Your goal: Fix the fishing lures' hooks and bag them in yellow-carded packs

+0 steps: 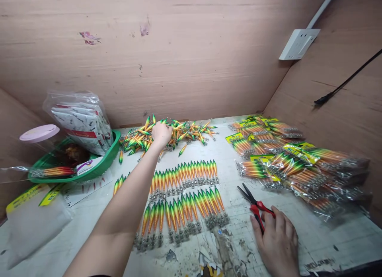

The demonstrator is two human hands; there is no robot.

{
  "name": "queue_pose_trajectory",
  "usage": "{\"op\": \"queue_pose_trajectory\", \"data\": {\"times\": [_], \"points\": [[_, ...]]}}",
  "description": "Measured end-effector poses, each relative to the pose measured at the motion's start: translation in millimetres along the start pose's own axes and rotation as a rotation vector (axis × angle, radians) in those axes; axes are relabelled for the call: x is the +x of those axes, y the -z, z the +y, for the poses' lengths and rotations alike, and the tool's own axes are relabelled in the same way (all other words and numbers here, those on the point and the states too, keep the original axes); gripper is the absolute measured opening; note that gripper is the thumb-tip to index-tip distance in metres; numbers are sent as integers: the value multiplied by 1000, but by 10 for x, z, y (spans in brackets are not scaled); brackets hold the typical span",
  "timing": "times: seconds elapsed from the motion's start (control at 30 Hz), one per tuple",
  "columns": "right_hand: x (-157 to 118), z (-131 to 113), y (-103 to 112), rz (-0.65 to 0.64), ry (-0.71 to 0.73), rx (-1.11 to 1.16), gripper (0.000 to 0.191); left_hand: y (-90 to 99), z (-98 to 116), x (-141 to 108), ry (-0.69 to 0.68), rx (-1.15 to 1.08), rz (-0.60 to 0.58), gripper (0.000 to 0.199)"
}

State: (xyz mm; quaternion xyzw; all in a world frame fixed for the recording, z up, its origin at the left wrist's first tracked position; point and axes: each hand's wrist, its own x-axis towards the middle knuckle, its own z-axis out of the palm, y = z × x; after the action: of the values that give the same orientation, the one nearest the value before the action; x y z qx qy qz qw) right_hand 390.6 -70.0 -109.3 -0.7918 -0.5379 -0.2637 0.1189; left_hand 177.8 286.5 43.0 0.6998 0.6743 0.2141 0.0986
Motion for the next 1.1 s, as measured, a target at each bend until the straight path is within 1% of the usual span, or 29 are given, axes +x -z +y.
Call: {"op": "queue_pose_trajectory", "data": {"times": [0.07, 0.17, 0.27, 0.37, 0.43, 0.47, 0.57, 0.63, 0.73, 0.8, 0.87, 0.97, 1.03, 1.1], "points": [[2, 1, -11, 26, 0, -10, 53, -6, -43, 82, -26, -87, 21, 27], [6, 0, -22, 63, 5, -23, 57, -44, -65, 140, -63, -221, 69, 22], [14, -6, -17, 68, 10, -30, 56, -49, -42, 140, -86, -382, 112, 18], [19, -12, -7, 75, 9, -32, 56, 2, 8, 69, -86, -575, 98, 19], [19, -14, -5, 73, 4, -34, 56, 50, 48, -52, -89, -718, 30, 21], [18, -14, -6, 72, 1, -32, 57, 74, 67, -141, -94, -789, -29, 22], [13, -16, -12, 66, -8, -21, 57, 140, 107, -501, -109, -979, -258, 24], [9, -17, -15, 54, -18, -11, 55, 180, 112, -771, -107, -1067, -392, 25], [1, -15, -20, 29, -33, 1, 51, 229, 94, -1118, -52, -1258, -601, 27], [-5, -13, -22, 14, -42, 9, 49, 249, 80, -1285, 11, -1394, -717, 31], [-8, -12, -21, 5, -50, 15, 47, 263, 70, -1409, 57, -1458, -769, 34], [-9, -13, -13, -1, -57, 31, 47, 299, 52, -1541, 88, -1465, -781, 35], [-7, -16, -6, -2, -59, 44, 47, 330, 34, -1604, 81, -1450, -779, 34], [-5, -18, -3, -4, -58, 50, 47, 343, 21, -1654, 45, -1415, -774, 34]]}}
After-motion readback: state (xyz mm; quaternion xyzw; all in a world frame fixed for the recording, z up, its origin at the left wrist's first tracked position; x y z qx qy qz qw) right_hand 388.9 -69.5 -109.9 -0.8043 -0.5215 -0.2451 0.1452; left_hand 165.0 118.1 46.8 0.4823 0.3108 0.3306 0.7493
